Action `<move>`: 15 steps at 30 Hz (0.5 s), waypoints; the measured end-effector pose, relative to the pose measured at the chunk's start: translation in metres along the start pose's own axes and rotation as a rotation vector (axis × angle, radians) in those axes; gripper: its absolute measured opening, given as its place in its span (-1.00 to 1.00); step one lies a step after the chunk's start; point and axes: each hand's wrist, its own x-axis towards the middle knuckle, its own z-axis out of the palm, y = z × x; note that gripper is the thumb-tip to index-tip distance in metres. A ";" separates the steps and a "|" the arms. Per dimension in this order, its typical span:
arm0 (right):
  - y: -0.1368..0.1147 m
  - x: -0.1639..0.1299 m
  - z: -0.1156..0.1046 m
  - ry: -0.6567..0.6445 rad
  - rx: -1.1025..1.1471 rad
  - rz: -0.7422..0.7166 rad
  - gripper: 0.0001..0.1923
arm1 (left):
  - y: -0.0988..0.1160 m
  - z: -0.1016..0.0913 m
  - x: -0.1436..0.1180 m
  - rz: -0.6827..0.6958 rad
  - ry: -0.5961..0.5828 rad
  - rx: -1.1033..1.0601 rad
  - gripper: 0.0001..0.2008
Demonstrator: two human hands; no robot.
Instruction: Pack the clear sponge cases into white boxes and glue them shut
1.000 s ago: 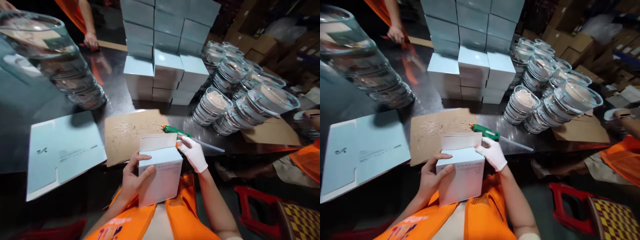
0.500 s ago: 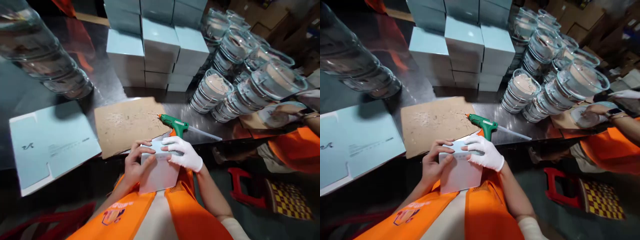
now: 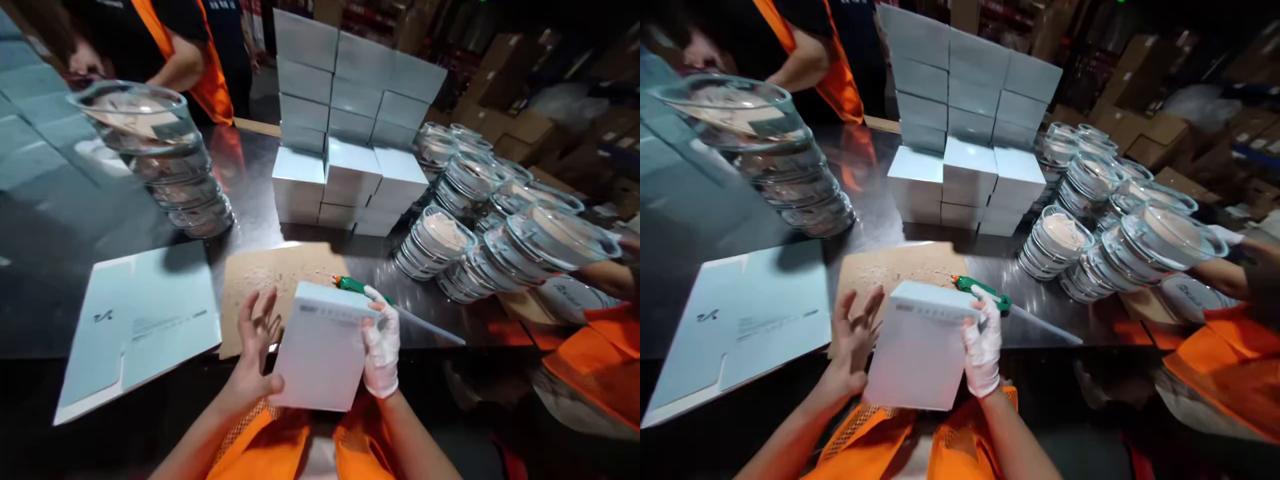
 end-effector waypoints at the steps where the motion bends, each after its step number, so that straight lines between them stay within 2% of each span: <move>1: -0.004 0.012 0.006 0.003 0.036 0.036 -0.55 | 0.002 -0.005 0.000 -0.041 -0.077 0.035 0.21; 3: -0.012 0.034 0.015 -0.055 0.098 0.094 -0.30 | 0.011 -0.013 0.004 -0.122 -0.140 0.094 0.17; 5: -0.018 0.046 0.016 -0.118 0.140 0.090 -0.17 | 0.025 -0.020 0.022 -0.147 -0.040 0.092 0.06; 7: -0.020 0.043 0.006 -0.077 0.134 0.032 -0.23 | 0.044 -0.028 0.060 -0.085 0.123 0.075 0.02; 9: -0.018 0.028 -0.014 0.045 0.054 -0.026 -0.33 | 0.066 -0.036 0.119 0.070 0.254 0.057 -0.01; 10: -0.015 0.018 -0.027 0.103 -0.003 -0.036 -0.36 | 0.078 -0.040 0.154 0.167 0.260 0.054 -0.04; 12: -0.004 -0.002 -0.058 0.171 -0.087 -0.002 -0.41 | 0.098 -0.044 0.229 0.272 0.170 0.069 -0.27; 15: 0.018 -0.022 -0.115 0.259 -0.148 0.057 -0.41 | 0.111 -0.039 0.328 0.239 0.093 0.133 -0.67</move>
